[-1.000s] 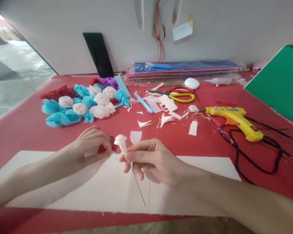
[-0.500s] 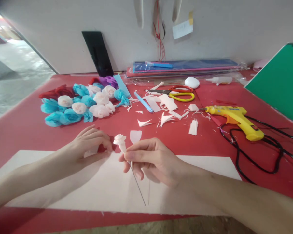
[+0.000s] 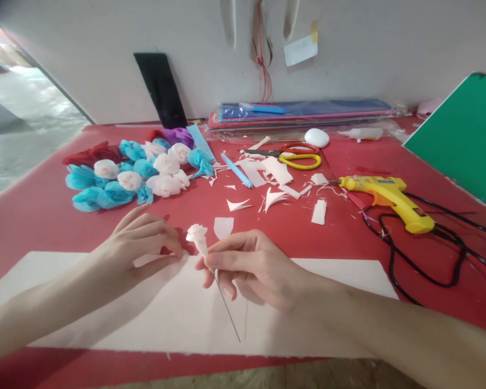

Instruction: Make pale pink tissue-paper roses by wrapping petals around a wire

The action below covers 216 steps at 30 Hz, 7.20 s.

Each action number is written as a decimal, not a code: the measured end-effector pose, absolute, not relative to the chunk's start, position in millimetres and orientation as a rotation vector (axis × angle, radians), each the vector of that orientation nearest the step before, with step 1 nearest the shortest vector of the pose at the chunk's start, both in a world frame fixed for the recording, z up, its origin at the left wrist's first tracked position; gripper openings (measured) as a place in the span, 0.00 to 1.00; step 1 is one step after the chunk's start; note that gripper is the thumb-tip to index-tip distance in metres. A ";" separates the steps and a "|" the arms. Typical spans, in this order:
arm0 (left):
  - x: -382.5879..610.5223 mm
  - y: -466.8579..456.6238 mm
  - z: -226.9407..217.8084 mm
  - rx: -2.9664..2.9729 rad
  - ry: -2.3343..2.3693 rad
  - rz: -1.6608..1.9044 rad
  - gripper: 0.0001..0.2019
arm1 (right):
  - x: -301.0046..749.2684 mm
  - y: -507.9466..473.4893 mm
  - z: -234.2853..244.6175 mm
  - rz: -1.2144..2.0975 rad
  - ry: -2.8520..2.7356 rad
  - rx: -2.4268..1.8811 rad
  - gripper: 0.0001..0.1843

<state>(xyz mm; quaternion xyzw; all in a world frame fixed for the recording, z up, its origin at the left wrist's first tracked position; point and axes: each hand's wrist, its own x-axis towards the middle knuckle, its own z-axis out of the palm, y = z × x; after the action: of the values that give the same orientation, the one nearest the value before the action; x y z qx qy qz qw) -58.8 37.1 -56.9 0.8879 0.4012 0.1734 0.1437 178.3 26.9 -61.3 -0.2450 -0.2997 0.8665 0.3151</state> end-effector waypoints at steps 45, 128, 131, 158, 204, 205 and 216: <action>-60.4 38.8 -52.0 2.420 1.348 0.610 0.08 | 178.6 27.0 -59.7 2.289 -0.781 -0.656 0.04; 23.5 20.8 17.2 1.847 0.915 1.221 0.14 | 186.8 20.2 -4.8 0.647 -1.493 -0.932 0.04; 23.1 20.8 16.1 1.799 0.895 1.199 0.12 | 185.8 18.9 -4.1 0.675 -1.472 -0.949 0.02; 18.0 25.8 7.3 1.225 1.005 0.966 0.06 | 182.0 15.7 6.1 0.916 -1.347 -1.062 0.06; 18.5 32.6 -0.5 1.196 0.573 0.916 0.06 | 189.5 16.6 12.4 1.934 -0.969 -0.765 0.03; 18.0 32.4 -1.0 1.202 0.574 0.917 0.06 | 189.2 16.6 12.5 1.939 -0.967 -0.763 0.03; 12.1 31.3 -3.2 1.225 0.615 0.934 0.05 | 187.2 15.5 13.6 1.930 -0.944 -0.849 0.05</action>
<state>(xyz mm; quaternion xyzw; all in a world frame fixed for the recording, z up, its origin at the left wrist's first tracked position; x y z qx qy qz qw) 12.1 31.3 -3.2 0.5445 0.2735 0.4153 0.6754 187.2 15.5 13.6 -0.3362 -0.3738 0.7643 0.4037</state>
